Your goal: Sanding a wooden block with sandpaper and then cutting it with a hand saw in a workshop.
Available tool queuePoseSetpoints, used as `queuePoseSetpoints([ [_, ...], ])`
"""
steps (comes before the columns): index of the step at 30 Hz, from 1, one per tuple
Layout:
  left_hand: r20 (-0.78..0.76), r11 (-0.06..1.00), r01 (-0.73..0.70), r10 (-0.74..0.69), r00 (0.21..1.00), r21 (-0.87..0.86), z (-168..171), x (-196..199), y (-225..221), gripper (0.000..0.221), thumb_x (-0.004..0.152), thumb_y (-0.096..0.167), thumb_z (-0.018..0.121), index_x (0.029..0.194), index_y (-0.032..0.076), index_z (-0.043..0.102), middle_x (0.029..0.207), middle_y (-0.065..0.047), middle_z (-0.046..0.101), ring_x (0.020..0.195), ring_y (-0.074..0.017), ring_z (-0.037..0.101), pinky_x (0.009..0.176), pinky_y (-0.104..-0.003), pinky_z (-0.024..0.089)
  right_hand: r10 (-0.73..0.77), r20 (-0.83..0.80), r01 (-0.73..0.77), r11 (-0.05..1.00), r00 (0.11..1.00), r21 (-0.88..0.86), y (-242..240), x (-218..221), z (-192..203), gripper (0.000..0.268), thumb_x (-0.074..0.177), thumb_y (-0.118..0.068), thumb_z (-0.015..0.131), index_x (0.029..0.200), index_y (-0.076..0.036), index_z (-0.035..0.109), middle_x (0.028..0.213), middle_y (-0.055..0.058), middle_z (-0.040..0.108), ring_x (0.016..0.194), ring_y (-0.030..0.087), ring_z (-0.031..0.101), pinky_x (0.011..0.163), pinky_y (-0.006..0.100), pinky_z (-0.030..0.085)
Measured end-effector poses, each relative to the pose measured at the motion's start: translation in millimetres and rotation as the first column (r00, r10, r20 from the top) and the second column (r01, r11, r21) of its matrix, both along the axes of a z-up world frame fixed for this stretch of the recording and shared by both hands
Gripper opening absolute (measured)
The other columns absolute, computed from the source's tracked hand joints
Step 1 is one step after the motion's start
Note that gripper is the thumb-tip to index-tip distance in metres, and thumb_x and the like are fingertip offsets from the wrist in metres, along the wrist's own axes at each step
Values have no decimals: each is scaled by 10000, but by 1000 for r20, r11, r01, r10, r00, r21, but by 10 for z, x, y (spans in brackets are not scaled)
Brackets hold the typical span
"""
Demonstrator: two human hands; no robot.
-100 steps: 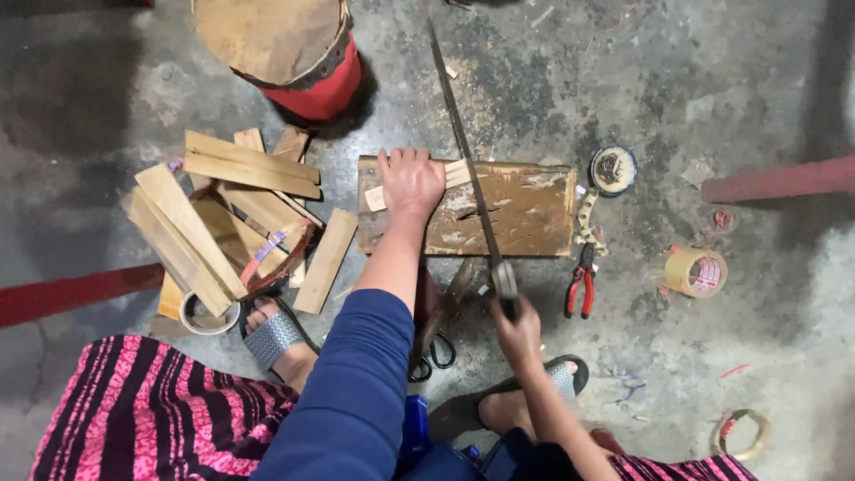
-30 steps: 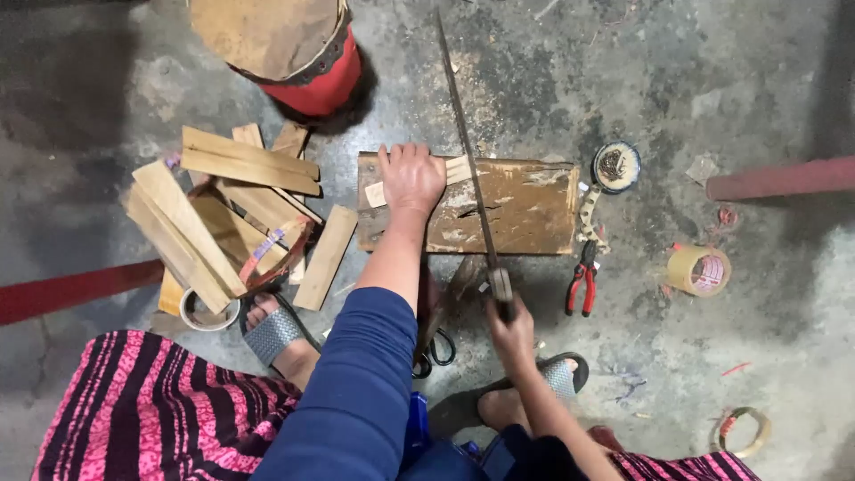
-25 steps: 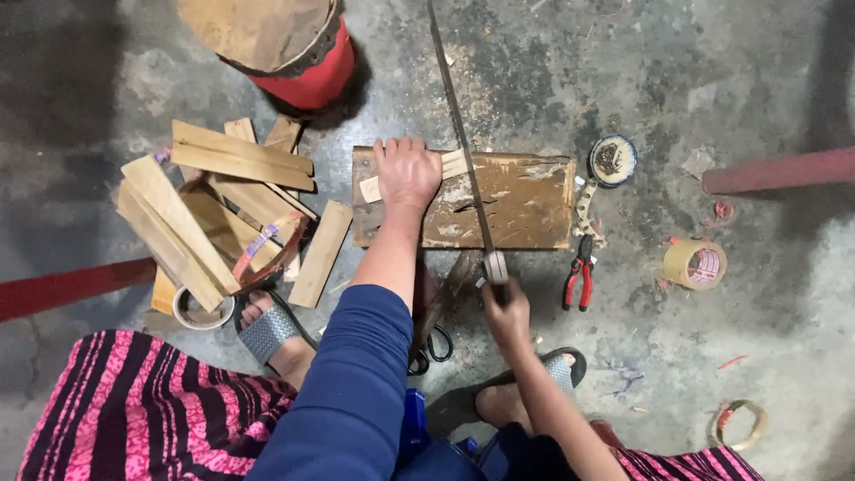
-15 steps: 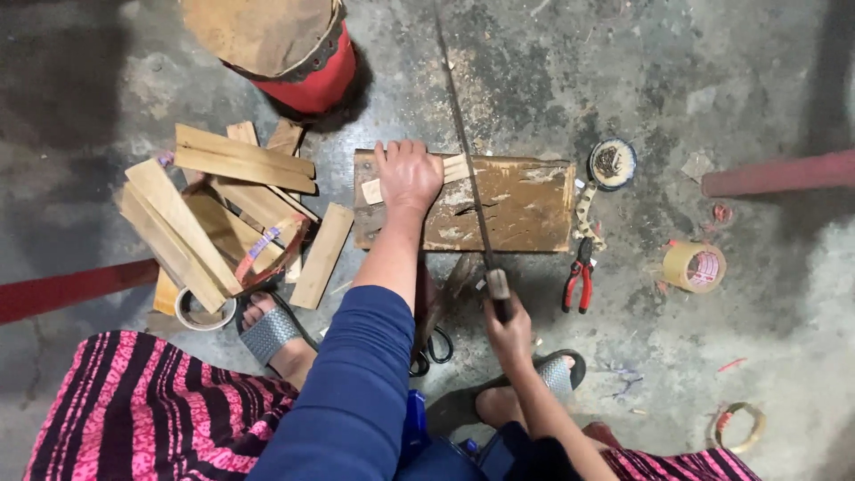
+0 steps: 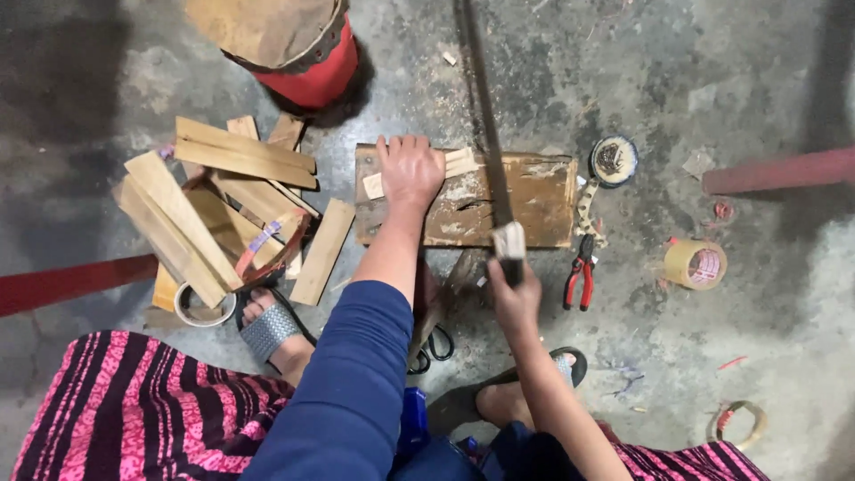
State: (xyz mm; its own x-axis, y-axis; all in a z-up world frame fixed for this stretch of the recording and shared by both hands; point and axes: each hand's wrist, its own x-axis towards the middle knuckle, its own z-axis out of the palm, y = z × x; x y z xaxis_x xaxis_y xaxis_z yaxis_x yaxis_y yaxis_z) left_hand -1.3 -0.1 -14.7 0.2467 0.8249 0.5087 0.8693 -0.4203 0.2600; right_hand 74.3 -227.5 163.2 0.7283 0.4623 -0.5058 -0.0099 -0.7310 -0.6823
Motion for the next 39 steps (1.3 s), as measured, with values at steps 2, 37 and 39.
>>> queuePoseSetpoints([
  [2,5,1000,15,-15,1000,-5,-30,9,3,119,709,259,597,694,154,650,672,-90,590,762,-303,627,983,-549,462,-38,29,37,999,999,19,-78,-5,466,257,911,-272,783,794,-75,666,604,114,609,613,173,589,584,353,483],
  [37,-66,860,382,-427,902,-339,549,-50,-342,252,1000,344,657,1244,282,665,1169,-39,725,1165,-277,675,957,-550,560,-226,-168,250,958,960,141,-624,-137,743,232,919,-105,707,702,-74,631,494,41,541,441,121,520,486,265,442],
  [39,-25,869,382,-410,912,-314,584,-112,-350,272,945,323,728,1197,234,677,1185,-52,727,1174,-282,673,964,-519,570,-225,-179,250,959,958,131,-636,-135,702,237,927,-115,703,706,-75,630,501,35,542,448,122,520,493,268,443],
])
